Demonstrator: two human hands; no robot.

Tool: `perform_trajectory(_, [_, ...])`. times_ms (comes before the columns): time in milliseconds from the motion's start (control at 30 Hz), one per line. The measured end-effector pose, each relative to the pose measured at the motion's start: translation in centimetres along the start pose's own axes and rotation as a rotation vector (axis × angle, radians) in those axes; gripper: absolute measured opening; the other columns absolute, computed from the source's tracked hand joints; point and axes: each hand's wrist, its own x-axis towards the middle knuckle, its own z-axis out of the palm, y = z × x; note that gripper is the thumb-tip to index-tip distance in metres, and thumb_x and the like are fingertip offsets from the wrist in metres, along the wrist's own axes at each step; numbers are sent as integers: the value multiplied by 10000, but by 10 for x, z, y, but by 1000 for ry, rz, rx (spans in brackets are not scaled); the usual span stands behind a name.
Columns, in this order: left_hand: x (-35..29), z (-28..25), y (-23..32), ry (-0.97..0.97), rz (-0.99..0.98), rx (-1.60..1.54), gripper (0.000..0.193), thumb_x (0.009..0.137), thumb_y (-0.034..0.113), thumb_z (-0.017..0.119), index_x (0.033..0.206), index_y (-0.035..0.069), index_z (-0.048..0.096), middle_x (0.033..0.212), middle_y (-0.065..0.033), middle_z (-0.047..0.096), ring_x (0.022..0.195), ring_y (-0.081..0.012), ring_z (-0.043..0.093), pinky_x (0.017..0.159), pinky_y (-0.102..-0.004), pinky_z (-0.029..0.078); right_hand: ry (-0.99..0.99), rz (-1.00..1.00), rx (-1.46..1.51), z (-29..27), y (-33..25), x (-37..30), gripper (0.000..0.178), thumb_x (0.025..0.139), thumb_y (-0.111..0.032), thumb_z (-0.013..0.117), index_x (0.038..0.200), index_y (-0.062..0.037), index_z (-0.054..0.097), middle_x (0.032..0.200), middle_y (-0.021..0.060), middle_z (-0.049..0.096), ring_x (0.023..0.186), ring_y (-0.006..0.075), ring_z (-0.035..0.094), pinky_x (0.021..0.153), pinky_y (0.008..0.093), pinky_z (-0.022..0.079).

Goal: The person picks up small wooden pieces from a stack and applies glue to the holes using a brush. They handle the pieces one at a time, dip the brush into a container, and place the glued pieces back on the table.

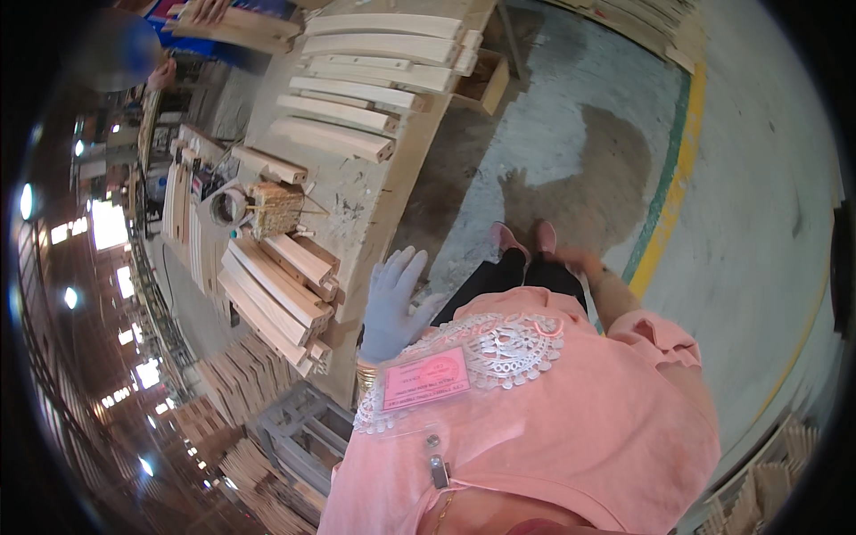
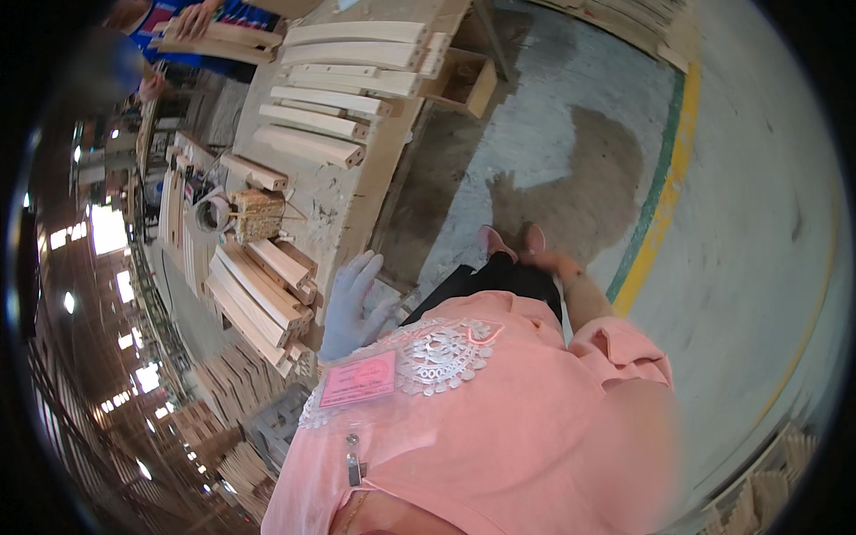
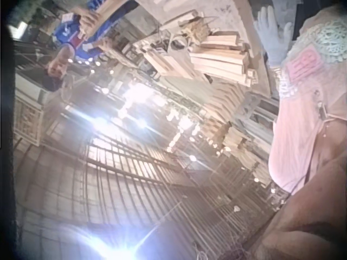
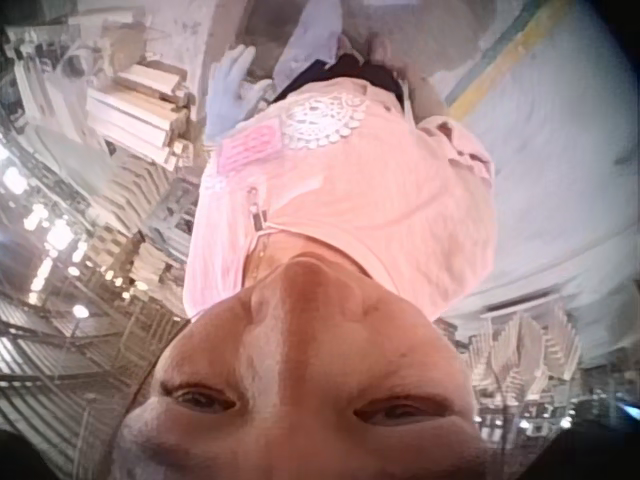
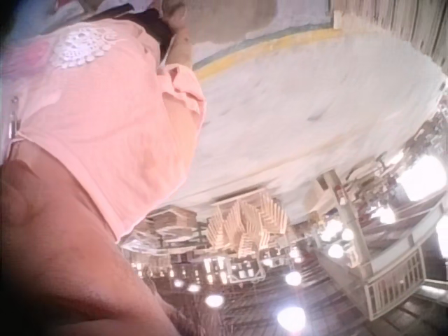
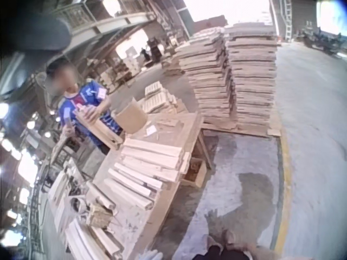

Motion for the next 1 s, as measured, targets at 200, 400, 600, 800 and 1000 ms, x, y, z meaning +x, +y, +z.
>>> perform_trajectory(200, [-5,-13,-19,54,-79,26,574,764,294,647,1252,45,474,1274,-180,455,1164,-347,428,989,-431,314,-585,397,-315,-44,-31,-12,572,829,-389,518,1288,-56,443,1106,186,584,847,301,629,701,425,535])
perform_trajectory(400, [-22,-31,-54,326,-240,17,532,794,301,621,1246,58,482,1236,-168,485,1143,-334,446,992,-418,317,-381,-170,-346,-54,-198,-57,547,837,-244,560,1328,-60,406,949,129,643,695,213,651,608,326,530])
perform_trajectory(600, [-36,-45,-105,526,-355,-44,501,778,258,649,1209,39,517,1189,-163,524,1091,-326,487,943,-392,373,-53,-1046,-392,27,-358,-64,432,794,-195,628,1170,4,550,888,118,654,716,150,616,668,272,486])
perform_trajectory(800, [-30,-42,-139,664,-537,-204,482,771,253,668,1180,34,540,1209,-180,521,1108,-331,508,923,-369,419,97,-1143,-509,99,-456,-75,381,787,-124,629,1133,21,566,928,144,654,813,144,610,725,276,485])
perform_trajectory(1000, [-53,-54,-193,1015,-847,117,509,772,261,656,1213,52,511,1271,-215,449,1149,-367,447,951,-417,385,-665,-860,-406,186,-453,-46,335,856,-86,583,1171,17,542,1076,113,601,936,163,586,821,264,475])
